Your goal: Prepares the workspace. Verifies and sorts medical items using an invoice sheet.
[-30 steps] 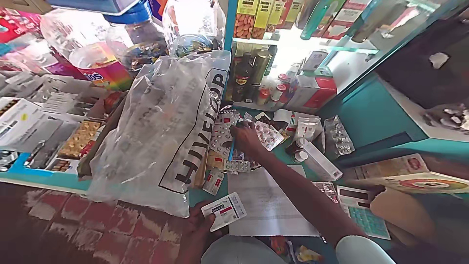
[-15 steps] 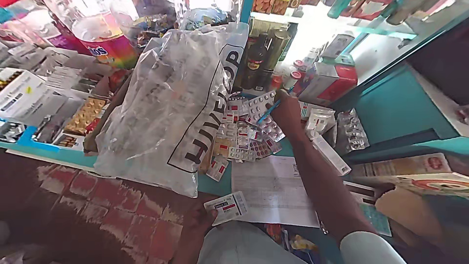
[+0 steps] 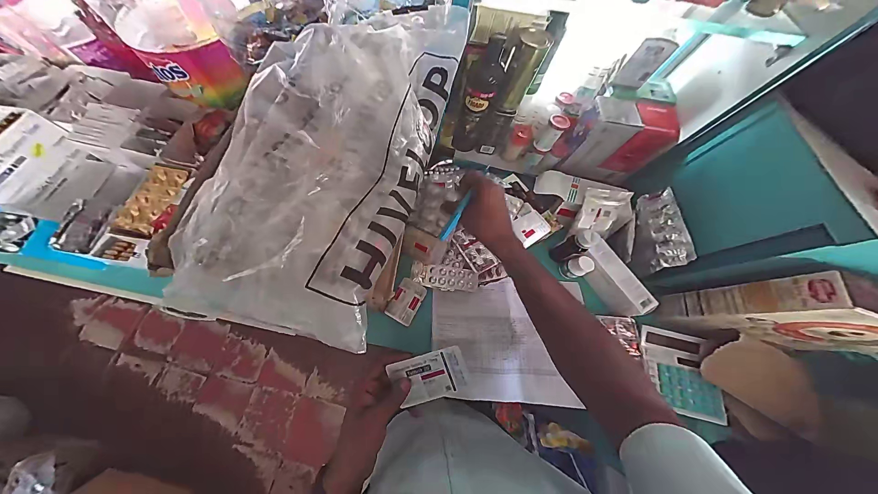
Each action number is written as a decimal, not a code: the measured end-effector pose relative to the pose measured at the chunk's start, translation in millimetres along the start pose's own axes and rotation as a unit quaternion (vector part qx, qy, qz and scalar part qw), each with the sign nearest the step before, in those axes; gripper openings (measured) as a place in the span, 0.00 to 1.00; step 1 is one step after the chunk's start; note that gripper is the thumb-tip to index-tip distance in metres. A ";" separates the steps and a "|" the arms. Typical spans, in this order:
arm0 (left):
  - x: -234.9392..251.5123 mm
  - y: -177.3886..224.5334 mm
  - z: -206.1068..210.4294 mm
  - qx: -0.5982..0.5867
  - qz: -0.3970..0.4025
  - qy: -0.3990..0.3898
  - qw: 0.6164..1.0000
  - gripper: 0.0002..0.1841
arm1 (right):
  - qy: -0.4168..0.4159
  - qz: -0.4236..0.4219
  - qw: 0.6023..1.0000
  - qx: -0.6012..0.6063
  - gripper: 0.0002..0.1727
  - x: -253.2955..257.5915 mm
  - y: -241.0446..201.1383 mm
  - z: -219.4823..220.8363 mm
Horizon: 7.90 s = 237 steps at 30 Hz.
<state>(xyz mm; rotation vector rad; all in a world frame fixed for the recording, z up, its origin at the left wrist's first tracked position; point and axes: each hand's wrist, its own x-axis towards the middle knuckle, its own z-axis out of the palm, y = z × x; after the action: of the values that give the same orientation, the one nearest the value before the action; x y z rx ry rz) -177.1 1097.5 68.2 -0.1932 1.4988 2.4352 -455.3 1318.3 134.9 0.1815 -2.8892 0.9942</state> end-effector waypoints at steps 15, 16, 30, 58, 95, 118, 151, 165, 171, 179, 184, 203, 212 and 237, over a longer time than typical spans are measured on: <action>3.0 -1.0 0.2 -0.010 -0.009 -0.003 1.000 0.16 | 0.135 0.051 0.989 0.014 0.17 16.6 61.6 -43.8; 2.8 -1.1 0.6 -0.009 -0.009 -0.005 1.000 0.17 | 0.149 0.053 0.987 0.025 0.17 15.3 62.9 -43.7; 3.6 -7.3 -3.7 -0.002 0.007 -0.025 1.000 0.18 | 0.057 -0.231 0.970 0.046 0.07 -64.2 63.5 1.0; -6.8 10.2 -5.4 0.008 -0.005 -0.010 1.000 0.17 | 0.205 -0.035 0.931 0.299 0.13 13.0 48.6 -82.5; 21.6 4.8 18.7 0.026 -0.042 0.012 0.999 0.21 | 0.156 0.215 0.943 -0.203 0.13 -51.4 94.5 -135.8; 214.6 6.1 103.6 0.790 0.226 -0.168 0.544 0.49 | 0.233 0.109 0.934 0.247 0.19 -259.4 106.7 -89.6; 238.2 48.5 98.0 0.710 0.322 0.025 0.626 0.15 | 0.136 0.003 0.983 0.120 0.12 -117.5 100.0 36.7; 248.1 44.1 118.1 0.745 0.228 0.079 0.622 0.19 | 0.144 -0.006 0.984 0.105 0.10 -120.3 107.6 48.1; 251.1 58.6 109.6 0.720 0.214 0.110 0.651 0.17 | 0.139 -0.005 0.986 0.097 0.11 -119.9 105.4 45.2; 248.2 66.1 108.7 0.728 0.220 0.131 0.636 0.17 | 0.138 0.022 0.986 0.095 0.10 -120.1 103.8 41.5; 246.1 68.2 110.6 0.729 0.234 0.184 0.617 0.16 | 0.143 0.025 0.985 0.092 0.07 -120.2 104.2 40.0; 208.3 11.1 74.0 0.771 0.341 0.091 0.531 0.08 | 0.178 0.015 0.977 0.117 0.07 -122.0 102.8 39.9; 201.9 8.8 78.0 0.822 0.194 0.133 0.518 0.25 | 0.169 0.022 0.978 0.122 0.07 -121.7 101.7 39.9; 190.3 35.0 83.3 0.706 0.307 0.192 0.608 0.18 | 0.158 0.026 0.979 0.122 0.06 -121.1 103.9 42.1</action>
<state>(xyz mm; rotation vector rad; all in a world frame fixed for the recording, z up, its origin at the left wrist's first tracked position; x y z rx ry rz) -366.5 1187.6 87.4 0.1982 3.5359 0.6477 -351.4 1383.9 24.8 -0.0355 -2.4941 1.2590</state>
